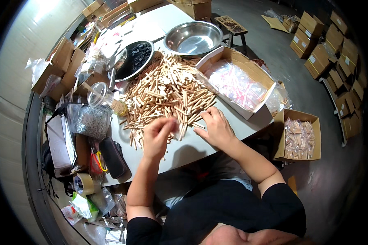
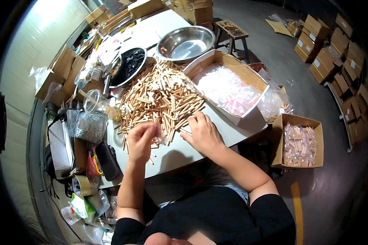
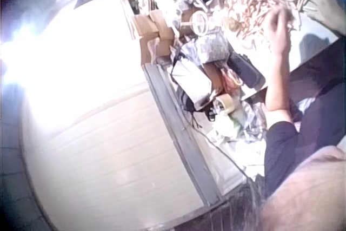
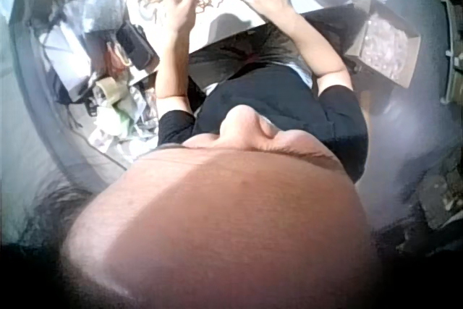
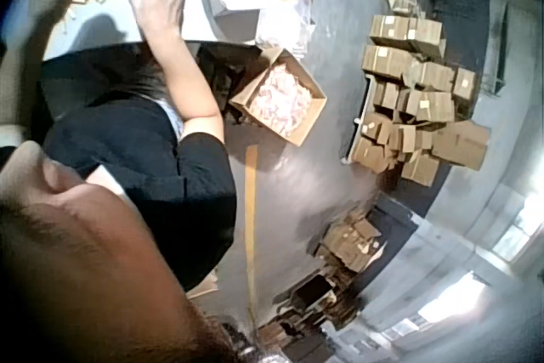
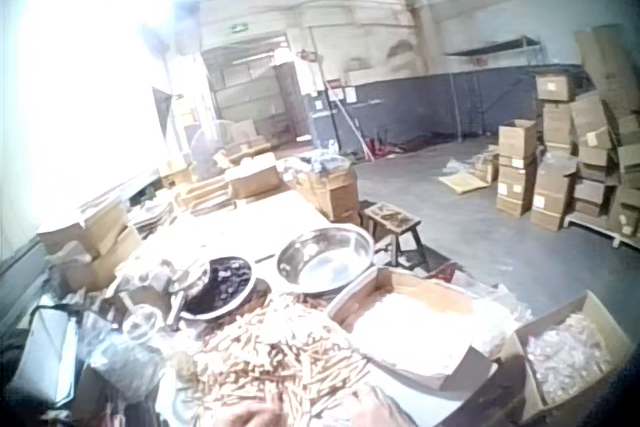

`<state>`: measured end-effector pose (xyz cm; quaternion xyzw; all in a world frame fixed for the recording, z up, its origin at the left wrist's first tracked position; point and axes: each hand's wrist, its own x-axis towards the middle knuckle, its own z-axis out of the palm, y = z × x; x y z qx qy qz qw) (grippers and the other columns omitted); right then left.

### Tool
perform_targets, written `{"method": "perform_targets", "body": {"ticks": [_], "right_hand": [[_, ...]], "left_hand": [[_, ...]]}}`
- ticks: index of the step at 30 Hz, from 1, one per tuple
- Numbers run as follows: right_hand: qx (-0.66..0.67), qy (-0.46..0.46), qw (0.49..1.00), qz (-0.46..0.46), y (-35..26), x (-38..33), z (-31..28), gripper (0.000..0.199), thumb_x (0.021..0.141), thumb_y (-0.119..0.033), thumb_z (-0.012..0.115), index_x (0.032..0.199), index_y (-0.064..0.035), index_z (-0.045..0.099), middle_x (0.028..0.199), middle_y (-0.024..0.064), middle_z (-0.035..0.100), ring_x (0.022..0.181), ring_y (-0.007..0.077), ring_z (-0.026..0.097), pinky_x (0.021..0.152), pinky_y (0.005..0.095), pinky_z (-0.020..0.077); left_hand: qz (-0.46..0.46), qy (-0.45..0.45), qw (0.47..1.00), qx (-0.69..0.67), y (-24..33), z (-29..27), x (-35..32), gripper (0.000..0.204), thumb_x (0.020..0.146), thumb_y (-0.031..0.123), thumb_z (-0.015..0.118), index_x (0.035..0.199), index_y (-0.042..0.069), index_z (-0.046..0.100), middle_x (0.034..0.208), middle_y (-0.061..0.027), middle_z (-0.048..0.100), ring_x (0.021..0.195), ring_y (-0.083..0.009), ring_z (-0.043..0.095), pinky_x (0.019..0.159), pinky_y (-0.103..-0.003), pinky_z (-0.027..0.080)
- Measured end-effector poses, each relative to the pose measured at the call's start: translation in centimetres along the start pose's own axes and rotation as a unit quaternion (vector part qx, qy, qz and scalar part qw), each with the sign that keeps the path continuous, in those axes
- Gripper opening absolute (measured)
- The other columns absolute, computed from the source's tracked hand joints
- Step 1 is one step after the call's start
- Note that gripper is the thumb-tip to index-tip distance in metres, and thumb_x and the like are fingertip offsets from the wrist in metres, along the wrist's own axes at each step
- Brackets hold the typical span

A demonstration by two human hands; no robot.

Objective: The person repeatedly picks up small wooden sticks from a large pile on a table and places them into small clear plastic bags. The filled bags are then placed into a cardboard box. The task is performed continuously by hand throughout the clip.

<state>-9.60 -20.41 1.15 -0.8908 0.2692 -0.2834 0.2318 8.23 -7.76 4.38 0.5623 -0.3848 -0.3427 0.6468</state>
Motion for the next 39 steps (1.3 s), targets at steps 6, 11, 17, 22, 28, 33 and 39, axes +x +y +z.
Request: {"method": "perform_targets", "body": {"ticks": [6,11,17,22,28,33,39], "right_hand": [[0.013,-0.035,0.999,-0.001,-0.8,-0.2,1.3,0.022,0.080,-0.012,0.074,0.094,-0.0023,0.060,0.095,0.0168,0.054,0.092,0.0365,0.060,0.081,0.0455,0.0501],[0.030,-0.017,0.999,-0.019,-0.3,0.6,1.7,0.024,0.078,-0.008,0.073,0.099,-0.0024,0.065,0.096,0.0151,0.057,0.088,0.0331,0.061,0.077,0.0406,0.0507],[0.027,-0.063,0.996,-0.053,-0.1,1.3,1.1,0.022,0.077,-0.007,0.073,0.097,-0.0032,0.064,0.102,0.0147,0.057,0.097,0.0349,0.059,0.086,0.0420,0.0495],[0.019,-0.097,0.988,-0.117,-0.2,1.9,0.2,0.022,0.078,-0.006,0.072,0.099,-0.0043,0.064,0.104,0.0139,0.059,0.099,0.0345,0.060,0.086,0.0414,0.0496],[0.059,-0.142,0.983,-0.104,0.8,1.7,-0.6,0.016,0.081,-0.005,0.071,0.096,-0.0052,0.064,0.100,0.0124,0.059,0.097,0.0339,0.059,0.083,0.0409,0.0500],[0.067,-0.175,0.976,-0.113,1.8,0.8,-2.0,0.015,0.079,0.001,0.070,0.093,-0.0033,0.065,0.099,0.0119,0.059,0.095,0.0320,0.059,0.084,0.0392,0.0492],[0.103,-0.188,0.973,-0.090,1.6,0.1,-2.7,0.029,0.077,0.001,0.067,0.105,-0.0024,0.063,0.107,0.0147,0.058,0.098,0.0352,0.056,0.089,0.0407,0.0476]], "left_hand": [[-0.047,0.048,0.980,-0.187,-2.8,-2.3,-10.0,0.012,0.082,-0.004,0.072,0.076,0.000,0.062,0.073,-0.0054,0.060,0.065,-0.0112,0.055,0.063,-0.025,0.047],[-0.113,-0.005,0.966,-0.232,-3.5,-0.9,-13.8,0.017,0.089,0.004,0.067,0.102,-0.005,0.071,0.101,-0.0169,0.068,0.089,-0.0201,0.064,0.079,-0.029,0.051],[-0.165,-0.057,0.968,-0.181,-4.1,1.5,-13.3,0.023,0.078,-0.005,0.076,0.066,0.000,0.058,0.102,-0.0207,0.071,0.088,-0.0187,0.068,0.078,-0.030,0.054],[-0.245,-0.173,0.927,-0.223,-6.0,3.9,-11.9,0.018,0.085,0.003,0.075,0.082,0.003,0.057,0.087,-0.0045,0.066,0.081,-0.0089,0.061,0.073,-0.024,0.050],[-0.329,-0.245,0.876,-0.256,-8.7,5.3,-11.1,0.023,0.085,0.013,0.077,0.101,0.005,0.062,0.085,0.0066,0.058,0.077,-0.0018,0.053,0.073,-0.018,0.044],[-0.388,-0.208,0.823,-0.359,-9.8,6.9,-10.8,0.020,0.083,0.012,0.078,0.095,0.009,0.062,0.083,0.0078,0.055,0.077,-0.0027,0.051,0.072,-0.018,0.043],[-0.400,-0.176,0.817,-0.376,-9.7,7.7,-10.3,0.021,0.082,0.014,0.079,0.093,0.010,0.061,0.082,0.0057,0.057,0.077,-0.0062,0.053,0.074,-0.022,0.043]]}}
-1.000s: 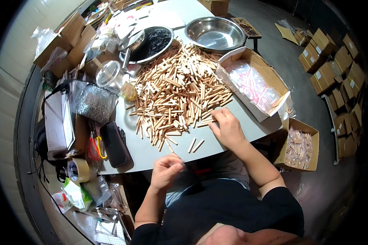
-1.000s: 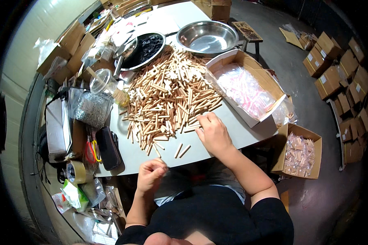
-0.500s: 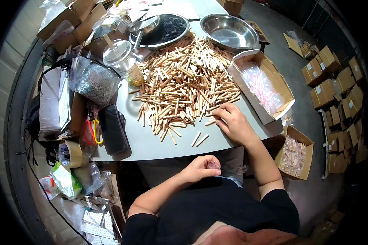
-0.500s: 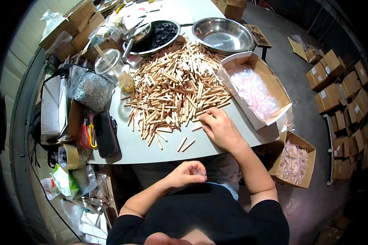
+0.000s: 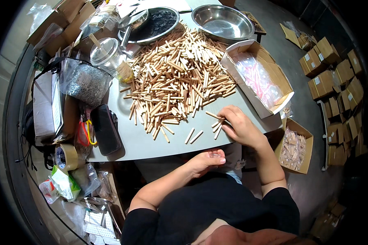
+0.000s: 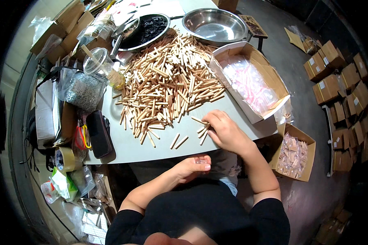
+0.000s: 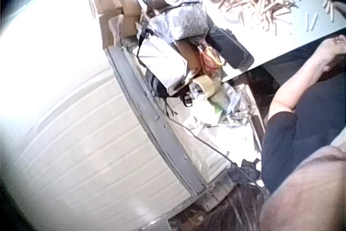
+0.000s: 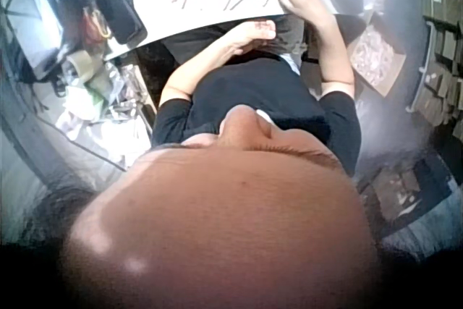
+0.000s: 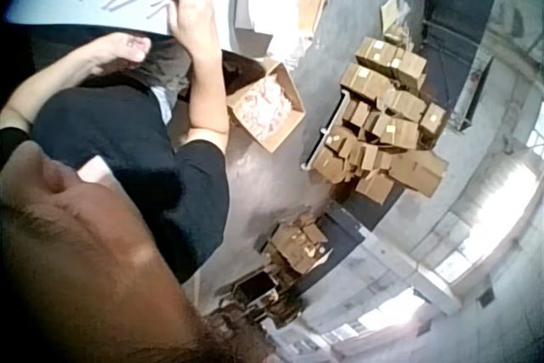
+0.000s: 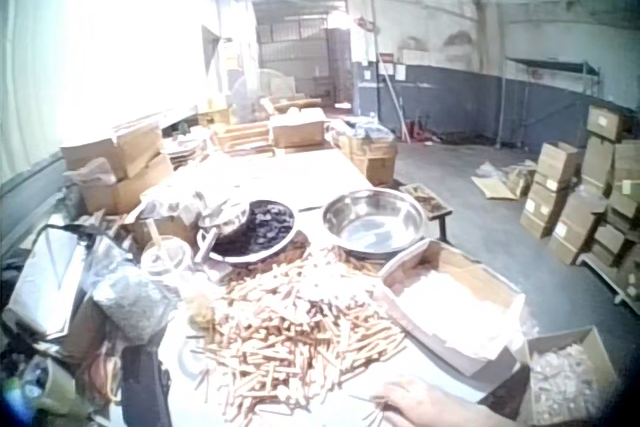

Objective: The person repeatedly picks up small wooden sticks from a large pile on a table and places them into small clear plastic bags. The filled bags are then placed into a cardboard box. The task is performed continuously by hand throughout the clip.

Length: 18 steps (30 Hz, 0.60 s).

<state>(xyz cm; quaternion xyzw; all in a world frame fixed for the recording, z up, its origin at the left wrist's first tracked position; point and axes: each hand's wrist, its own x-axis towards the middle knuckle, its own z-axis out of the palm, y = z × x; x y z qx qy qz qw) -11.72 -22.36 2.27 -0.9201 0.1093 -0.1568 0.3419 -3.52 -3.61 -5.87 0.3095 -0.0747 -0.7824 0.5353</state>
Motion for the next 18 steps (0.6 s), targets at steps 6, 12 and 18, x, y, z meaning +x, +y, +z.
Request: {"method": "perform_targets", "body": {"ticks": [6,12,18], "right_hand": [[-0.072,-0.023,0.997,-0.006,-1.3,0.7,0.5,0.046,0.072,0.000,0.061,0.118,-0.0035,0.063,0.110,0.0153,0.056,0.106,0.0367,0.052,0.094,0.0442,0.0451],[-0.025,-0.049,0.998,0.011,-1.1,-1.0,0.2,0.036,0.073,0.003,0.065,0.107,-0.0070,0.070,0.112,0.0153,0.057,0.104,0.0344,0.055,0.093,0.0406,0.0472],[0.021,-0.109,0.993,-0.036,-2.9,-3.8,0.1,0.031,0.077,0.001,0.066,0.108,-0.0049,0.068,0.113,0.0170,0.057,0.110,0.0355,0.056,0.093,0.0400,0.0485]], "left_hand": [[-0.007,0.007,1.000,-0.018,0.2,0.2,-0.1,0.022,0.081,0.013,0.080,0.093,0.010,0.062,0.083,0.0044,0.058,0.078,-0.0078,0.054,0.075,-0.023,0.043],[0.011,-0.013,0.999,-0.027,0.1,-0.2,0.1,0.025,0.081,0.011,0.080,0.097,0.009,0.061,0.089,0.0045,0.058,0.082,-0.0077,0.054,0.078,-0.023,0.044],[-0.017,0.024,0.999,-0.038,0.0,0.0,-0.2,0.033,0.081,0.006,0.078,0.109,0.006,0.061,0.099,0.0012,0.060,0.094,-0.0101,0.057,0.087,-0.026,0.046]]}}
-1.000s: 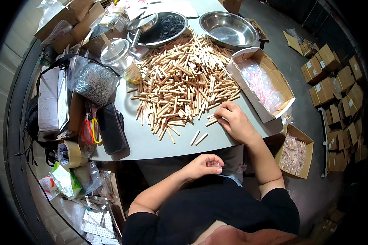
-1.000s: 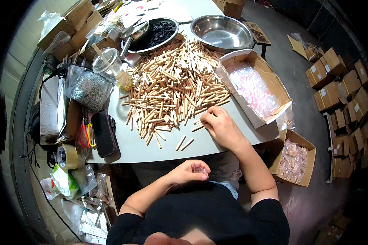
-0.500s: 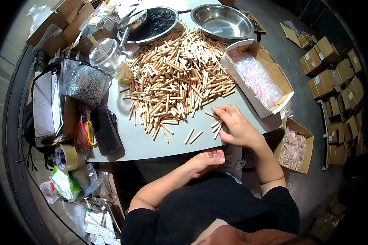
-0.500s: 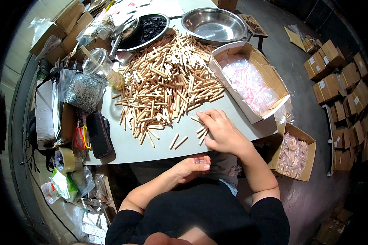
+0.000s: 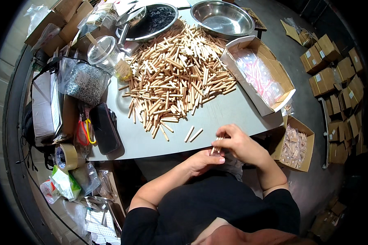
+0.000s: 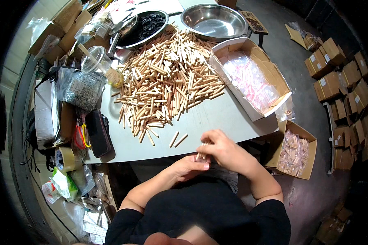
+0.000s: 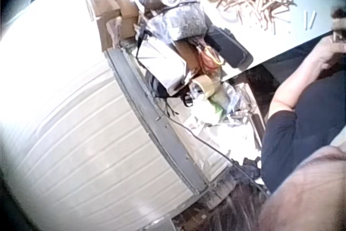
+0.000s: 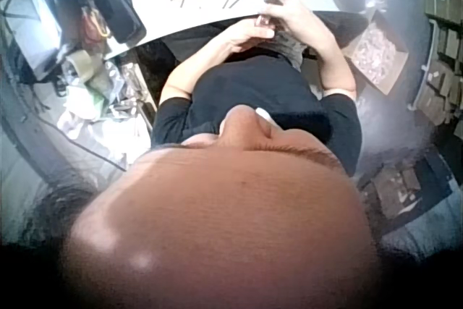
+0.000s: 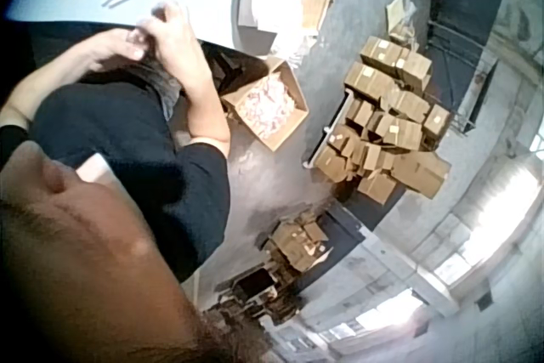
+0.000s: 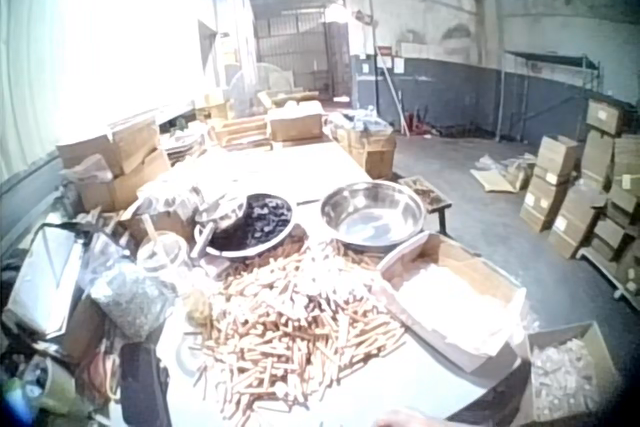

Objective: The person repeatedly picks up small wooden sticks from a large pile on a table and places them into small clear plastic bags. The filled bags are then placed into a cardboard box. The task is performed continuously by hand throughout the clip.

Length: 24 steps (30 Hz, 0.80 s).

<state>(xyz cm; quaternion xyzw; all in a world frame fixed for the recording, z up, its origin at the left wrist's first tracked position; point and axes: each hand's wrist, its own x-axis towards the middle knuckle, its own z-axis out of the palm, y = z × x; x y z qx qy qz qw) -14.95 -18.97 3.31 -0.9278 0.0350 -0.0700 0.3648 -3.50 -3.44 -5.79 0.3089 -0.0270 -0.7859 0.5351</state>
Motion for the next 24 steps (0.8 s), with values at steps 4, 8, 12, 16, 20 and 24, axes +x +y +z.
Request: {"method": "perform_targets", "body": {"ticks": [4,8,12,16,20,24], "right_hand": [[0.089,-0.043,0.995,-0.025,-1.2,-0.6,0.9,0.032,0.079,0.003,0.064,0.109,-0.0033,0.068,0.111,0.0148,0.060,0.104,0.0314,0.061,0.090,0.0366,0.0509],[0.184,-0.050,0.982,-0.013,-1.4,-0.7,-0.1,0.028,0.079,0.001,0.066,0.107,-0.0028,0.069,0.109,0.0130,0.062,0.101,0.0311,0.062,0.088,0.0363,0.0513],[0.111,0.011,0.992,-0.066,-1.7,-0.9,-0.9,0.018,0.079,-0.008,0.073,0.097,-0.0042,0.070,0.110,0.0099,0.061,0.099,0.0287,0.060,0.088,0.0384,0.0490],[0.076,0.067,0.989,-0.105,-2.4,-1.1,-0.9,0.013,0.077,-0.006,0.076,0.087,-0.0044,0.068,0.111,0.0091,0.059,0.098,0.0281,0.058,0.085,0.0375,0.0496],[0.078,0.159,0.979,-0.103,-2.4,-1.8,-1.6,0.016,0.073,-0.002,0.078,0.085,-0.0027,0.067,0.097,0.0084,0.064,0.086,0.0275,0.062,0.075,0.0357,0.0521],[0.088,0.209,0.972,-0.060,-1.7,-2.5,-1.2,0.015,0.075,-0.002,0.076,0.085,-0.0026,0.065,0.083,0.0098,0.066,0.073,0.0281,0.063,0.066,0.0358,0.0511]], "left_hand": [[-0.010,-0.019,0.998,0.066,0.8,0.8,-0.5,0.041,0.080,0.002,0.077,0.118,0.003,0.059,0.108,-0.0020,0.059,0.102,-0.0139,0.057,0.092,-0.028,0.046],[0.081,-0.081,0.979,0.171,1.9,2.1,-1.4,0.041,0.084,0.007,0.076,0.121,0.002,0.057,0.111,-0.0026,0.060,0.103,-0.0106,0.056,0.090,-0.026,0.047],[0.086,-0.143,0.965,0.204,2.2,1.3,-1.7,0.043,0.085,0.015,0.078,0.120,0.002,0.055,0.109,-0.0018,0.057,0.102,-0.0102,0.054,0.089,-0.026,0.045],[0.153,-0.103,0.932,0.311,3.2,2.9,-2.4,0.054,0.087,0.023,0.077,0.127,0.001,0.049,0.116,-0.0057,0.056,0.108,-0.0137,0.054,0.094,-0.029,0.044],[0.363,0.036,0.798,0.481,4.6,4.7,-3.5,0.048,0.087,0.017,0.075,0.124,-0.001,0.051,0.111,-0.0147,0.064,0.100,-0.0257,0.064,0.089,-0.034,0.049],[0.479,0.046,0.634,0.605,6.0,6.3,-3.3,0.012,0.086,-0.001,0.067,0.096,0.000,0.063,0.095,-0.0152,0.065,0.087,-0.0293,0.063,0.078,-0.036,0.051]]}}
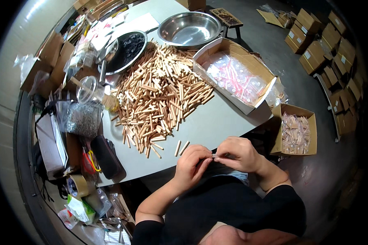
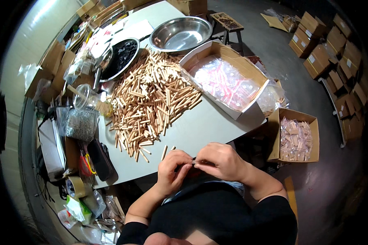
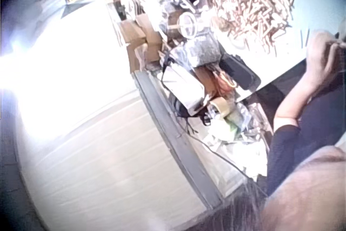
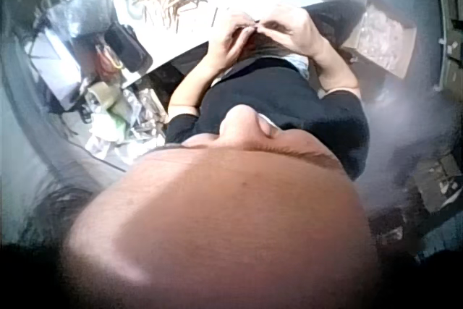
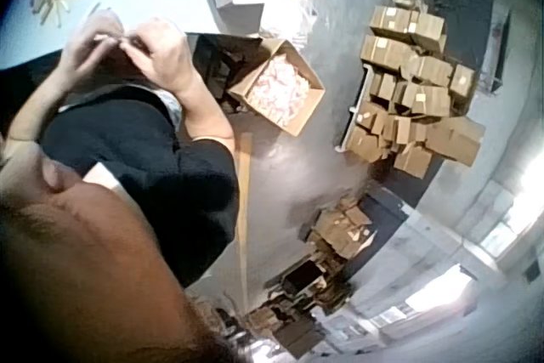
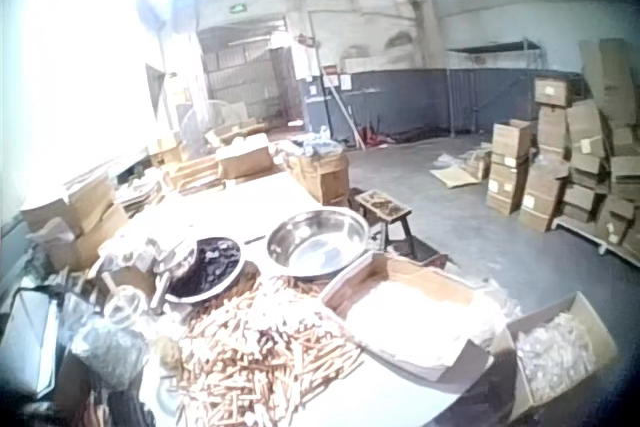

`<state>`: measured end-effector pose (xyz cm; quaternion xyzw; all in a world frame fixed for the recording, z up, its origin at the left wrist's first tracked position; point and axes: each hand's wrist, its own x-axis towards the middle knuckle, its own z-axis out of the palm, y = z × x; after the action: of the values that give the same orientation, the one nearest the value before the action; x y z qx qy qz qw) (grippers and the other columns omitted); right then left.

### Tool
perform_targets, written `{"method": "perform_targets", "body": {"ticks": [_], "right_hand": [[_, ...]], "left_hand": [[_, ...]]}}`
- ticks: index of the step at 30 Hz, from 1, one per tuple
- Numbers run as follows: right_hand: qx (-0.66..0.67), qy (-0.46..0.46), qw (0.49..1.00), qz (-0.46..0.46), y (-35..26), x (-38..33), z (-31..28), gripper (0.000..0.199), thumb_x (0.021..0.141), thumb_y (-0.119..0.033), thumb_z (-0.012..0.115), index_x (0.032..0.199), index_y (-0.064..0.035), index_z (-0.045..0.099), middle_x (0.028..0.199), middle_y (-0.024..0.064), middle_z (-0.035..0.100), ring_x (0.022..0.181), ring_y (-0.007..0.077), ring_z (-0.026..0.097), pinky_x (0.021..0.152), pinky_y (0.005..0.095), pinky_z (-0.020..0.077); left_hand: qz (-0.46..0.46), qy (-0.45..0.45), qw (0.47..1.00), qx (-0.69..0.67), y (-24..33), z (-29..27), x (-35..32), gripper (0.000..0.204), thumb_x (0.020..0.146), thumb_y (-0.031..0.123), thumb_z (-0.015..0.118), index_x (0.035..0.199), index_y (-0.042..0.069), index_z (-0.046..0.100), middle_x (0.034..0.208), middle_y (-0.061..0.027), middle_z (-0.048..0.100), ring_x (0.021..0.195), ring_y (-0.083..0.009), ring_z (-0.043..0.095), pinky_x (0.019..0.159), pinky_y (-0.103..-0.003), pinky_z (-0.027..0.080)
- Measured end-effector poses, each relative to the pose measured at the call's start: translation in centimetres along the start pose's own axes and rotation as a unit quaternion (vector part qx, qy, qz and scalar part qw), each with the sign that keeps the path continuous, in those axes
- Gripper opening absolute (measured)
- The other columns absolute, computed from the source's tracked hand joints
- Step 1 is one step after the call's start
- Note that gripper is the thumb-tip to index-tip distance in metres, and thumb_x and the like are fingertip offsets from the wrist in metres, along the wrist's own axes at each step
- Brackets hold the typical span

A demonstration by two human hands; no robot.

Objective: The person repeatedly picks up small wooden sticks from a large pile on a table and places them into small clear plastic bags. The filled bags are then placed into a cardboard box. The task is performed continuously by hand throughout the clip.

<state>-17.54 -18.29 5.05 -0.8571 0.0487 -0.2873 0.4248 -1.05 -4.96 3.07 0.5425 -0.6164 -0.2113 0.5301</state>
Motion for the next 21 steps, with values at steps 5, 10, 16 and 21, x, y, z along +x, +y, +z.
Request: {"method": "perform_targets", "body": {"ticks": [5,10,16,21], "right_hand": [[0.001,0.006,1.000,0.029,-0.1,-0.3,-0.7,0.011,0.077,-0.003,0.070,0.083,-0.0022,0.061,0.082,0.0129,0.061,0.077,0.0324,0.060,0.071,0.0390,0.0495],[0.020,0.033,0.997,0.071,-0.1,-2.0,-3.1,0.010,0.076,-0.003,0.067,0.080,-0.0019,0.059,0.079,0.0128,0.057,0.075,0.0324,0.057,0.071,0.0399,0.0475],[-0.109,0.189,0.956,0.198,1.0,-7.0,-8.1,0.017,0.079,-0.009,0.072,0.074,-0.0006,0.058,0.072,0.0118,0.055,0.069,0.0283,0.056,0.064,0.0381,0.0450],[-0.331,0.350,0.792,0.375,0.2,-13.1,-14.3,0.018,0.082,-0.007,0.070,0.079,0.0022,0.056,0.079,0.0129,0.057,0.069,0.0243,0.055,0.063,0.0340,0.0450]], "left_hand": [[0.037,-0.022,0.998,0.052,0.6,0.8,1.6,0.012,0.083,-0.003,0.068,0.093,0.001,0.062,0.090,-0.0126,0.062,0.084,-0.0303,0.060,0.075,-0.038,0.049],[0.039,-0.073,0.995,0.052,1.2,1.3,4.7,0.009,0.083,-0.005,0.066,0.088,0.001,0.061,0.086,-0.0122,0.062,0.083,-0.0297,0.060,0.074,-0.038,0.049],[0.117,-0.102,0.975,0.161,0.0,3.8,13.4,0.011,0.084,0.007,0.072,0.091,0.002,0.064,0.090,-0.0132,0.065,0.086,-0.0321,0.062,0.075,-0.041,0.049],[0.054,-0.168,0.932,0.317,-2.5,5.8,21.7,0.024,0.085,0.026,0.070,0.089,0.002,0.069,0.085,-0.0168,0.070,0.083,-0.0353,0.066,0.075,-0.044,0.052]]}}
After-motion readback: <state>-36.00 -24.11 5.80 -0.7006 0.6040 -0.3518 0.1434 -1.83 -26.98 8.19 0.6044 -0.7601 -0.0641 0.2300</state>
